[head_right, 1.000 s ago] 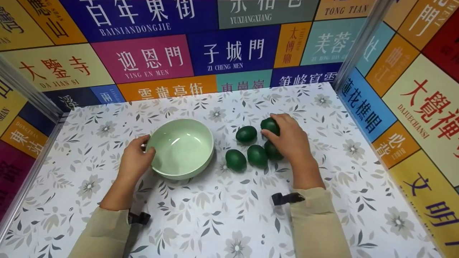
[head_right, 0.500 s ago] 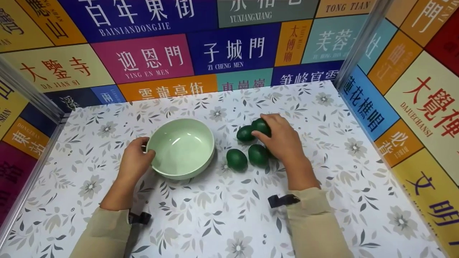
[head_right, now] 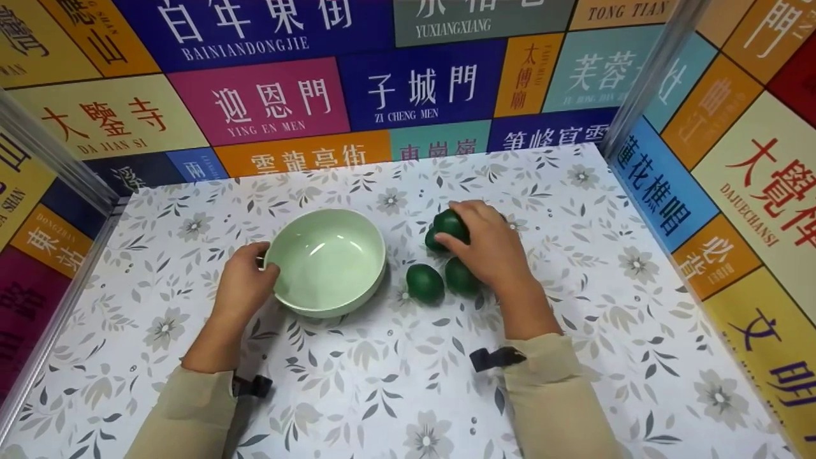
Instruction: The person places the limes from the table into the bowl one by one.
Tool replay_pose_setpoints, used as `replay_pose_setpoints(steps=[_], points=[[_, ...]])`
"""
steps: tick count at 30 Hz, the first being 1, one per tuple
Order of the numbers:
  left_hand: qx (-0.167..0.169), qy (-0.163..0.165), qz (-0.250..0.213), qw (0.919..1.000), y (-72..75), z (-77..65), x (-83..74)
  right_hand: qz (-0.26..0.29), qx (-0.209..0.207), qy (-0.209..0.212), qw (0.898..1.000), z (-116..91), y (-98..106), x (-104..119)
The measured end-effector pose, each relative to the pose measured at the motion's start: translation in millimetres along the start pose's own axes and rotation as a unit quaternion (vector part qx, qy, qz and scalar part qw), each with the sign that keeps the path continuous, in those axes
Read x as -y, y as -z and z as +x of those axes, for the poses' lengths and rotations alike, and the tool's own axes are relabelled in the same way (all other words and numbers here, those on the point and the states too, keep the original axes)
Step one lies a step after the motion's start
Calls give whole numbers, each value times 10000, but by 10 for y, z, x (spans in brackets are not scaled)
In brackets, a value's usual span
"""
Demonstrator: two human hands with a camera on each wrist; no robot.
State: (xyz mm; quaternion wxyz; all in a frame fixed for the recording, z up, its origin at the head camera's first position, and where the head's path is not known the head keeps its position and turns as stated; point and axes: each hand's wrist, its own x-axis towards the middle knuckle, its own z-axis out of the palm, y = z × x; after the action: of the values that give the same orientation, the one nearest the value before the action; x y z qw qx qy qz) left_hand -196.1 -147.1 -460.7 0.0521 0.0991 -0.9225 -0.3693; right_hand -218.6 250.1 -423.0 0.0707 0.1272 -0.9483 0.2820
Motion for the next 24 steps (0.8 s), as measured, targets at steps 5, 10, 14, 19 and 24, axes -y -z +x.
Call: replay_pose_setpoints(steps=[5, 10, 14, 19, 24], points=[[-133, -83, 100, 9998, 24, -19, -13, 11, -32, 191, 9998, 26, -43, 83], [-157, -131, 122, 9997, 35, -27, -14, -3, -66, 341, 9994, 49, -74, 137], [-59, -67, 142, 9999, 30, -23, -22, 21, -157, 477, 9987, 61, -90, 179], [45, 19, 238, 9997, 27, -21, -30, 37, -179, 581, 9981, 74, -106, 262], [121, 46, 323, 9994, 34, -22, -53, 82, -131, 587, 9982, 77, -137, 352]])
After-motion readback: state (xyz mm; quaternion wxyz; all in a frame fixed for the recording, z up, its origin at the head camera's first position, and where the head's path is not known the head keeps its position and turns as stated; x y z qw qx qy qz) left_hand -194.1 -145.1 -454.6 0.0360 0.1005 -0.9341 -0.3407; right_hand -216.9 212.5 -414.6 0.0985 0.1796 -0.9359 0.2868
